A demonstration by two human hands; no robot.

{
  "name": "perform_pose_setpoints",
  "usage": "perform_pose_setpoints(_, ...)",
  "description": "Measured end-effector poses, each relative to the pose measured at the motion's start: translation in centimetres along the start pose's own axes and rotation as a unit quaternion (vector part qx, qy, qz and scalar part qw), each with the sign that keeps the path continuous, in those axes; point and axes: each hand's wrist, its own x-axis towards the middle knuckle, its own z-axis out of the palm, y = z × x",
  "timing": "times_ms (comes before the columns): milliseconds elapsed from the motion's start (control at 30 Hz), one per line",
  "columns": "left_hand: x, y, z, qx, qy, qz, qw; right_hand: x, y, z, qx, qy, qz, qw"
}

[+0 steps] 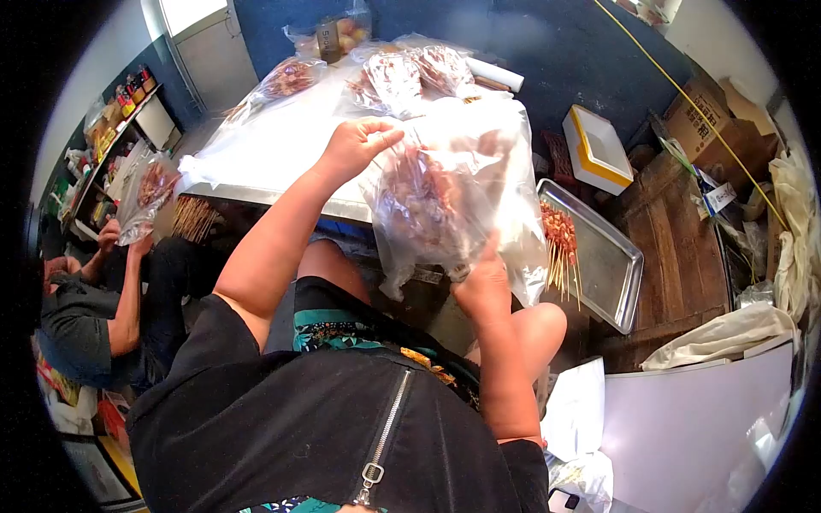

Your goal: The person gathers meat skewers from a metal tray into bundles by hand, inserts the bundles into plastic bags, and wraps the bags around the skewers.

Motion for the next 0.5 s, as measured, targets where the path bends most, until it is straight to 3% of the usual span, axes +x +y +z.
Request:
perform_pose_setpoints(133, 0.1, -0.2, 0.5, -0.101, 0.024, -0.014, 0.994, -0.3, -1.0, -0.7, -0.010, 0.001, -0.001, 1.000)
perform_pose_setpoints(300, -0.9, 0.0, 0.4, -0.098, 0.184, 0.043, 0.977, -0.2, 0.3, 0.2, -0.053, 0.027, -0.018, 0.998)
perform_pose_setpoints(367, -1.0, -1.2, 0.9, -0.115, 0.200, 0.033, 0.973, -0.1, 1.6, 1.1, -0.082, 0.040, -0.046, 0.995)
perform_pose_setpoints(467, -1.0, -1.9, 1.4, -0.177, 0.251, 0.009, 0.952, 0.2, 2.5, 1.6, -0.125, 0.015, -0.009, 0.992)
perform_pose_setpoints(500, -1.1, -1.6, 1.5, -0.256, 0.244, -0.013, 0.935, 0.2, 2.1, 1.1, -0.096, 0.006, -0.012, 0.995)
